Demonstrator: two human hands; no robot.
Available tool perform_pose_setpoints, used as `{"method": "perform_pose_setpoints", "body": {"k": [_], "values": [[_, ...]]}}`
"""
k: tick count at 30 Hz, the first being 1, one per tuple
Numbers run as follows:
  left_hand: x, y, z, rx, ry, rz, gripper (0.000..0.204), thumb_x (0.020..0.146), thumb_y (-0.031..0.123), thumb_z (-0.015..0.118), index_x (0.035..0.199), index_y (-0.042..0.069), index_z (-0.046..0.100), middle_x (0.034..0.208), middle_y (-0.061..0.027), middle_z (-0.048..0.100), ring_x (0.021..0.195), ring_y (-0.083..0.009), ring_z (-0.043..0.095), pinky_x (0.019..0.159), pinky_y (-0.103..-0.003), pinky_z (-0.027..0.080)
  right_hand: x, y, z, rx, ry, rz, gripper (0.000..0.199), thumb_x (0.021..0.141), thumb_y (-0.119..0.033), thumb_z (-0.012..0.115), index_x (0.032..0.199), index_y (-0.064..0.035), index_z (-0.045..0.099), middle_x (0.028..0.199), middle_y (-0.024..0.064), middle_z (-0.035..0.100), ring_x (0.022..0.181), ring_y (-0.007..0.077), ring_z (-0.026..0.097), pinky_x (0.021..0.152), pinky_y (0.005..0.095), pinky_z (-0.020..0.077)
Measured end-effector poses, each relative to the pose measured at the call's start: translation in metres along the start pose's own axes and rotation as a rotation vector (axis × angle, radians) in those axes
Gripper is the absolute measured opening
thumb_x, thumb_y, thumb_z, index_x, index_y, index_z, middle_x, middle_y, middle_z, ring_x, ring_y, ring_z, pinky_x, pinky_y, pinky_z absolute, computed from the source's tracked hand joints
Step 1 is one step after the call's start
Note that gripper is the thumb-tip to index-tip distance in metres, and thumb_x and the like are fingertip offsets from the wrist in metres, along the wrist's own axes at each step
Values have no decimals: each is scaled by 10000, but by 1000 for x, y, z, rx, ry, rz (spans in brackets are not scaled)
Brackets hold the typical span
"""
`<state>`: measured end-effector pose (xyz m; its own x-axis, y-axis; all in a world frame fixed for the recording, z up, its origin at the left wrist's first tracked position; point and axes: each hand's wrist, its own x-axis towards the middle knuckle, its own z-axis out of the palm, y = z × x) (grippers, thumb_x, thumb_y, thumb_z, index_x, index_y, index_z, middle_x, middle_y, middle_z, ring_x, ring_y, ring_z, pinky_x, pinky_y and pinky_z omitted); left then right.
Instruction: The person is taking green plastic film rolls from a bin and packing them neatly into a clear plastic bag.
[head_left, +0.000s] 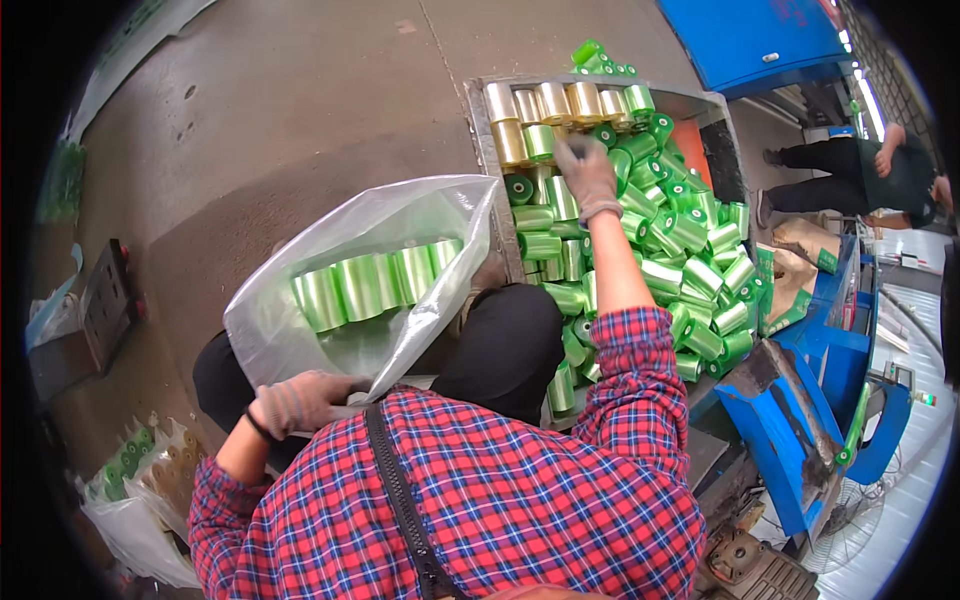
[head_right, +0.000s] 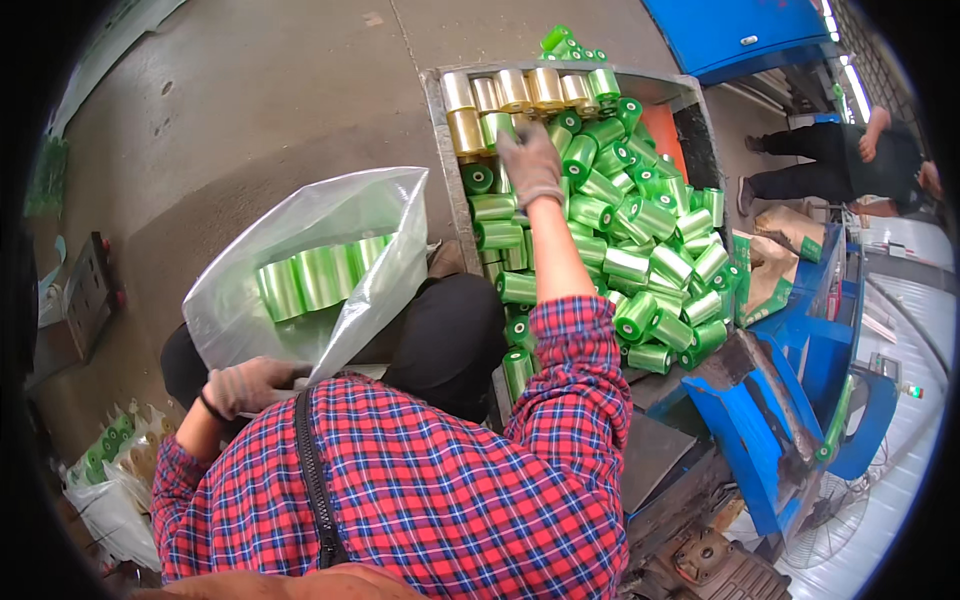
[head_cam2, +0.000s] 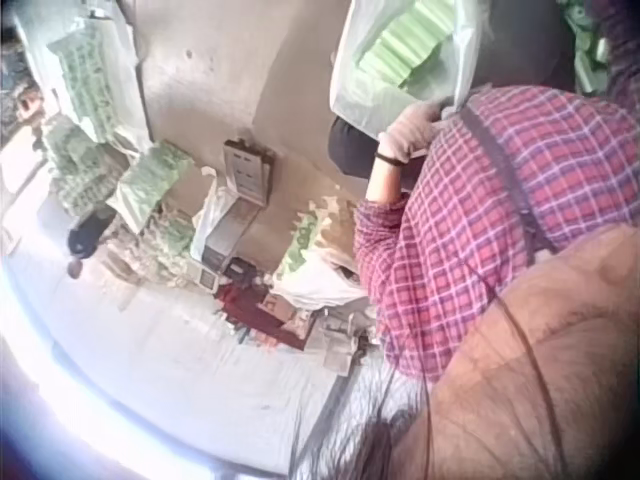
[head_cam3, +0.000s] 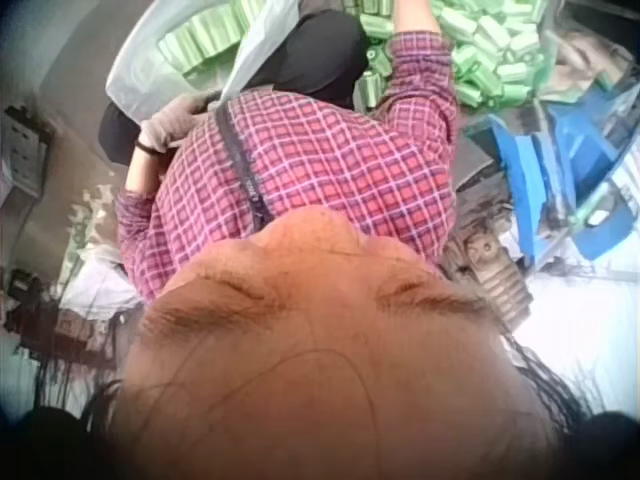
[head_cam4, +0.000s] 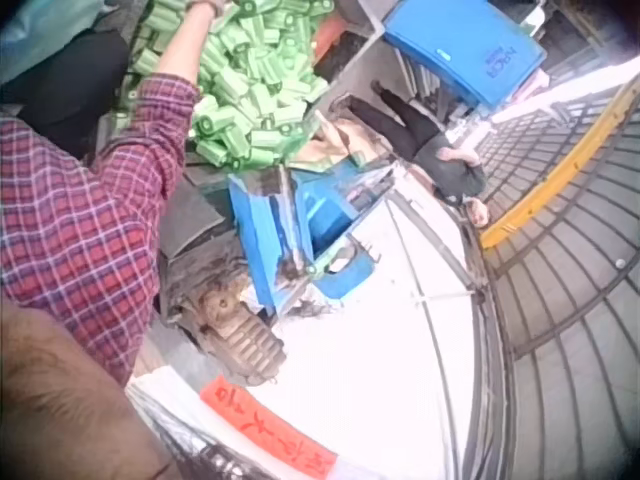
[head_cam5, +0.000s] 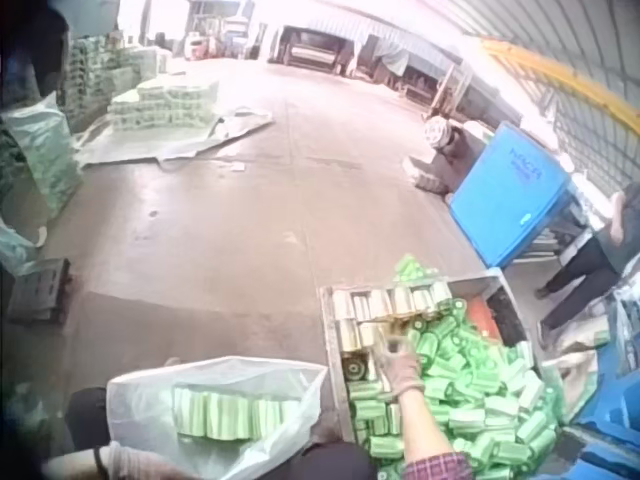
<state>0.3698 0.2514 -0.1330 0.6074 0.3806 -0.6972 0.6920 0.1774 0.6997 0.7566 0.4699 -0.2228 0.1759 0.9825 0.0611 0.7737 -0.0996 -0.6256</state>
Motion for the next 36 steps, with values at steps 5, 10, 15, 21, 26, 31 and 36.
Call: {"method": "perform_pose_setpoints", "body": {"k": [5, 10, 15, 21, 26, 31, 36], "values": [[12, 65, -48, -510, 441, -75, 375, 842, 201, 553, 1196, 83, 512, 664, 27, 497, 562, -46, 451, 537, -204, 392, -91, 165, 103, -269, -367, 724, 1013, 605, -673, 603, 1351, -71, 275, 1357, 307, 214, 1238, 424, 285, 1010, 422, 287], [75, 128, -89, -44, 728, 533, 503, 754, 108, 608, 1213, -17, 445, 888, -82, 582, 771, -154, 565, 712, -269, 447, -102, 161, 75, -36, -163, 644, 823, 617, -524, 687, 1268, -114, 396, 1237, 210, 434, 1129, 373, 435, 914, 443, 382], [180, 179, -75, 730, 949, 775, 924, 556, 366, 738, 1298, 17, 310, 1179, -234, 453, 1104, -376, 438, 903, -381, 406, -91, 87, 0, 1433, -596, 338, 755, 736, -543, 590, 1274, -61, 371, 1185, 81, 495, 1124, 177, 441, 980, 393, 337], [156, 180, -54, -18, 597, 866, 918, 524, 180, 765, 1307, 38, 307, 1101, -126, 549, 1026, -257, 538, 896, -349, 416, -128, 164, 24, -11, -802, -91, 620, 748, -300, 617, 1258, -34, 385, 1214, 146, 495, 1108, 247, 482, 959, 351, 370], [83, 97, -90, -35, 212, 349, 845, 547, 217, 756, 1262, -6, 364, 1092, -150, 550, 995, -241, 557, 874, -347, 423, -182, 177, 24, -585, -722, 119, 653, 697, -357, 652, 1214, -29, 426, 1208, 165, 493, 1097, 315, 483, 944, 375, 374], [144, -12, -38, 249, 440, -415, 830, 593, 477, 693, 1147, -83, 434, 1006, -237, 579, 951, -323, 573, 826, -349, 452, -195, 103, -24, 354, -153, 467, 521, 751, -401, 621, 1126, -56, 511, 1128, 136, 533, 1015, 268, 530, 880, 376, 421], [355, -160, 30, -693, 629, -109, 716, 736, 444, 571, 1175, -91, 389, 1188, -279, 448, 1065, -388, 497, 882, -393, 428, -212, 0, -112, 1404, -133, 372, 871, 699, -682, 522, 1342, -163, 247, 1123, 166, 494, 861, 271, 566, 714, 409, 516]]}}
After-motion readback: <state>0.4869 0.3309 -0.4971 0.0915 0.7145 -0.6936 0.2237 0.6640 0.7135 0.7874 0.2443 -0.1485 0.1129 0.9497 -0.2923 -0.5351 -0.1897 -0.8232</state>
